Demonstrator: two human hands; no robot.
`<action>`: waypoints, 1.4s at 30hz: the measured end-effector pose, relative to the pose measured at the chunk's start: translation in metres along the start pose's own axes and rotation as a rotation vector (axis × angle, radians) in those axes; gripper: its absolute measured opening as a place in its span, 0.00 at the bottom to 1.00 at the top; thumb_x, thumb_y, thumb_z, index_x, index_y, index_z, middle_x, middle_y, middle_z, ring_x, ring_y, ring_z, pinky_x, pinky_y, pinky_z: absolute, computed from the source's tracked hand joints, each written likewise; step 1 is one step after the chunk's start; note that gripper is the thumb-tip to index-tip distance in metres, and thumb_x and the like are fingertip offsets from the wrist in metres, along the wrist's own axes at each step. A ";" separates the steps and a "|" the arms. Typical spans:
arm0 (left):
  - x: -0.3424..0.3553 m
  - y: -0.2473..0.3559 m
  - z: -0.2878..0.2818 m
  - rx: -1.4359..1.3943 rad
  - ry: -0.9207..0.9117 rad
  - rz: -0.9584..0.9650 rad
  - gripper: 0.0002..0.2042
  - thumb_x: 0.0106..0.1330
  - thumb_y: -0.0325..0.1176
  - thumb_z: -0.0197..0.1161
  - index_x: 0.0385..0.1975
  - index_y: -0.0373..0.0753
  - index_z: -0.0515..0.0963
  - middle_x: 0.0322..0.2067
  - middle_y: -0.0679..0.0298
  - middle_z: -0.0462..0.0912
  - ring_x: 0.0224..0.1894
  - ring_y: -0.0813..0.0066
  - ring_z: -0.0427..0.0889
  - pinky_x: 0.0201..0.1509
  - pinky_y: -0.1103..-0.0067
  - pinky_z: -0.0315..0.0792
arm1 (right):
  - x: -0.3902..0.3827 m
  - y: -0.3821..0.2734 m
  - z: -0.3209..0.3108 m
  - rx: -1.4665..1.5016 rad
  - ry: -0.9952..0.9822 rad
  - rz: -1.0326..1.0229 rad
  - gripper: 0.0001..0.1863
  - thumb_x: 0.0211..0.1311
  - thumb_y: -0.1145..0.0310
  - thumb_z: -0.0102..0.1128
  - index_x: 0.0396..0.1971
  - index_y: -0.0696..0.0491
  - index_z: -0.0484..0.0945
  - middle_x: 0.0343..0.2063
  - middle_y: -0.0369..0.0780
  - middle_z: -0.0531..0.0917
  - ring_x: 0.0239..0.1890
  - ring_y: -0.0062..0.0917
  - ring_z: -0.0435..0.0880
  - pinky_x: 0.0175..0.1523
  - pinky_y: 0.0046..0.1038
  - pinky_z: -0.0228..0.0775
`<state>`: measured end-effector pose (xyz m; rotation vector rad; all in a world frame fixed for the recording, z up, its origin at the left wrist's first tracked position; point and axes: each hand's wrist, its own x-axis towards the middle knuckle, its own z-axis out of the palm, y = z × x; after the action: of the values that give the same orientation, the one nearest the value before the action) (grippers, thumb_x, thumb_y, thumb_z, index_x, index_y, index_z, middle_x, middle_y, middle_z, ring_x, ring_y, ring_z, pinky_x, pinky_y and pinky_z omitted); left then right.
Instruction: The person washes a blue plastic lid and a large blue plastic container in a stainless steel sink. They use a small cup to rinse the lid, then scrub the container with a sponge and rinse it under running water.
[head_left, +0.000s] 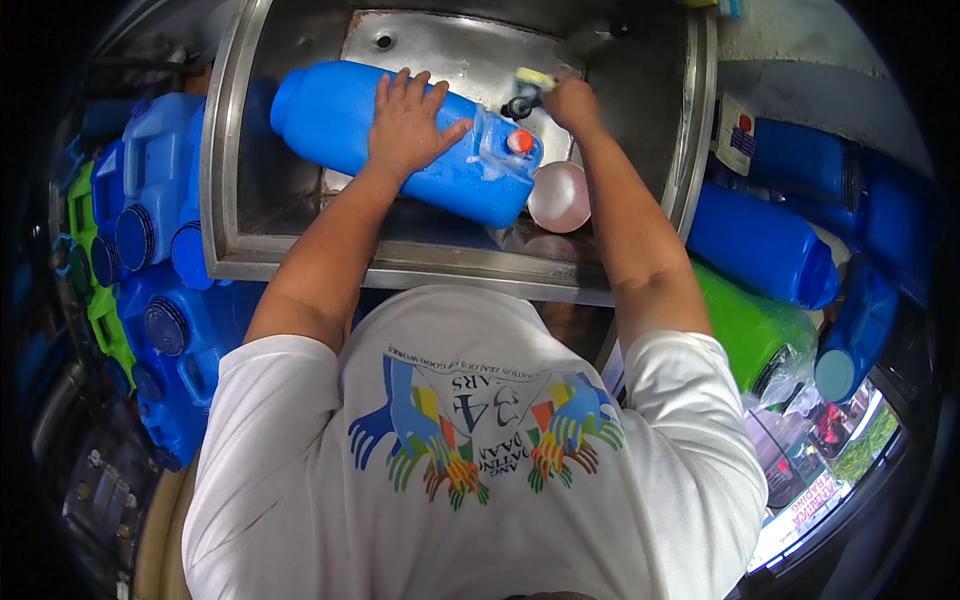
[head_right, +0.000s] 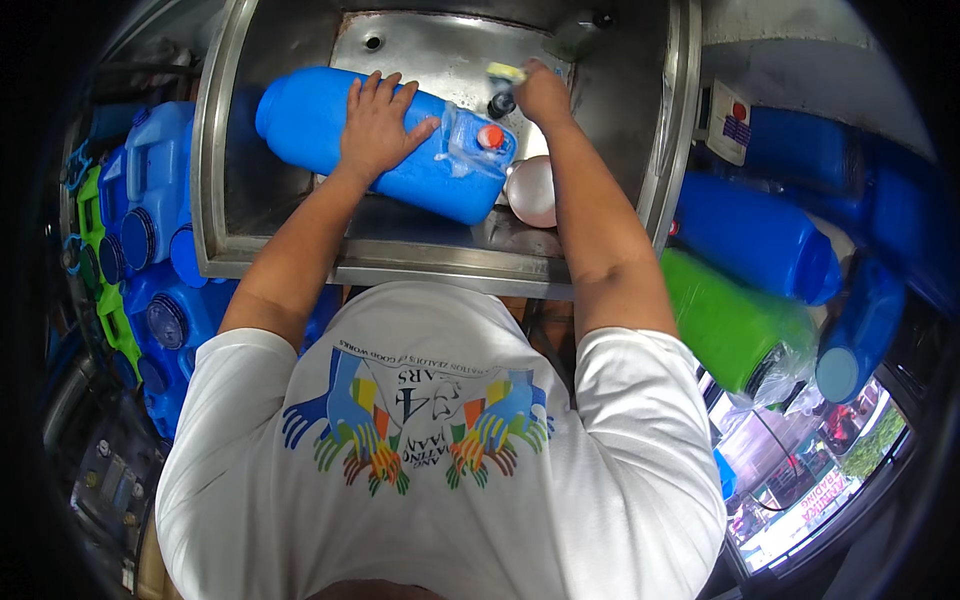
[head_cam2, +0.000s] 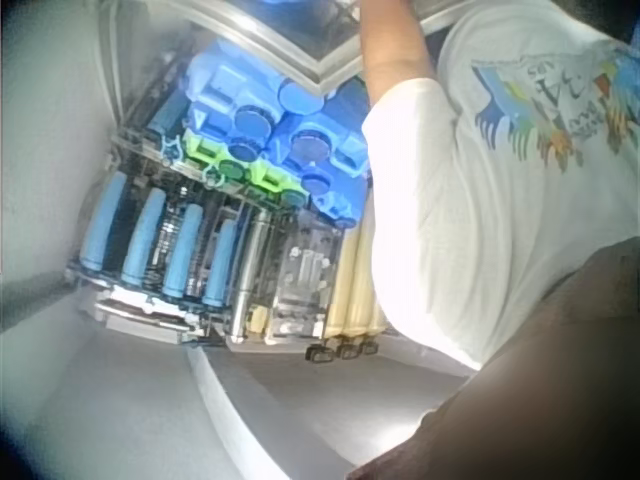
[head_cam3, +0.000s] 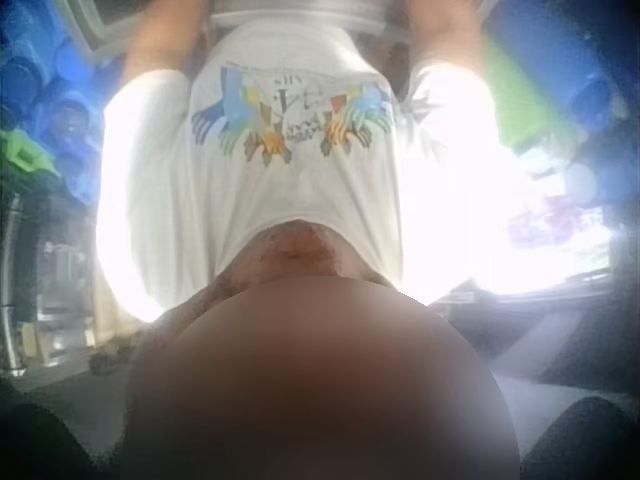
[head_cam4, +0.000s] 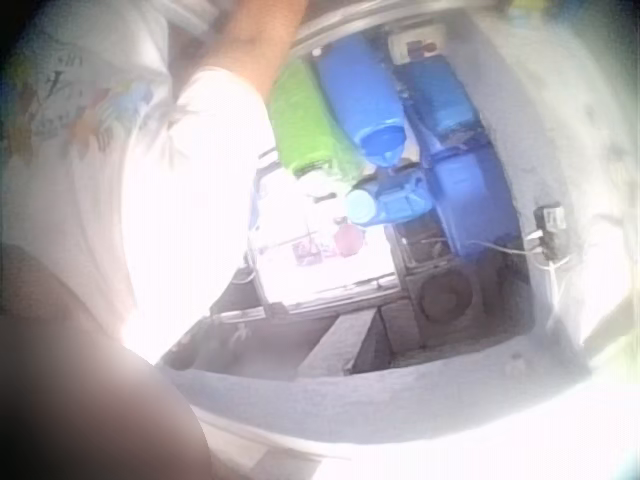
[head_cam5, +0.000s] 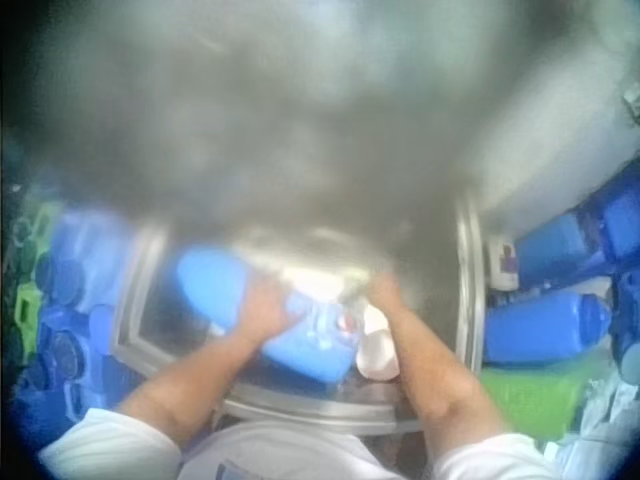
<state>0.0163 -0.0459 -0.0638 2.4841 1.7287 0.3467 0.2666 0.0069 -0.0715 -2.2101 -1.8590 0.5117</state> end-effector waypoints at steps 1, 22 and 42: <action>-0.001 0.000 0.000 -0.010 0.009 -0.002 0.34 0.62 0.64 0.56 0.60 0.43 0.75 0.63 0.53 0.71 0.69 0.50 0.61 0.75 0.54 0.45 | 0.000 -0.001 -0.001 -0.014 -0.133 -0.094 0.24 0.49 0.69 0.64 0.52 0.49 0.80 0.42 0.51 0.85 0.47 0.45 0.84 0.53 0.40 0.75; -0.004 -0.001 -0.006 -0.051 -0.019 0.006 0.34 0.63 0.63 0.56 0.60 0.42 0.75 0.62 0.51 0.71 0.69 0.48 0.60 0.74 0.53 0.45 | -0.040 0.054 -0.018 0.398 -0.539 0.001 0.21 0.57 0.77 0.51 0.51 0.53 0.81 0.35 0.43 0.86 0.36 0.29 0.85 0.44 0.31 0.78; 0.005 -0.001 0.000 -0.015 -0.042 0.000 0.35 0.64 0.65 0.54 0.61 0.42 0.74 0.63 0.51 0.70 0.70 0.48 0.59 0.75 0.53 0.41 | -0.131 0.052 0.001 0.406 -0.213 -0.062 0.19 0.55 0.68 0.66 0.46 0.55 0.75 0.41 0.47 0.82 0.46 0.41 0.82 0.53 0.36 0.73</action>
<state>0.0174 -0.0410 -0.0629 2.4627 1.7045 0.3036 0.2948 -0.1317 -0.0751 -1.8846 -1.7213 1.0442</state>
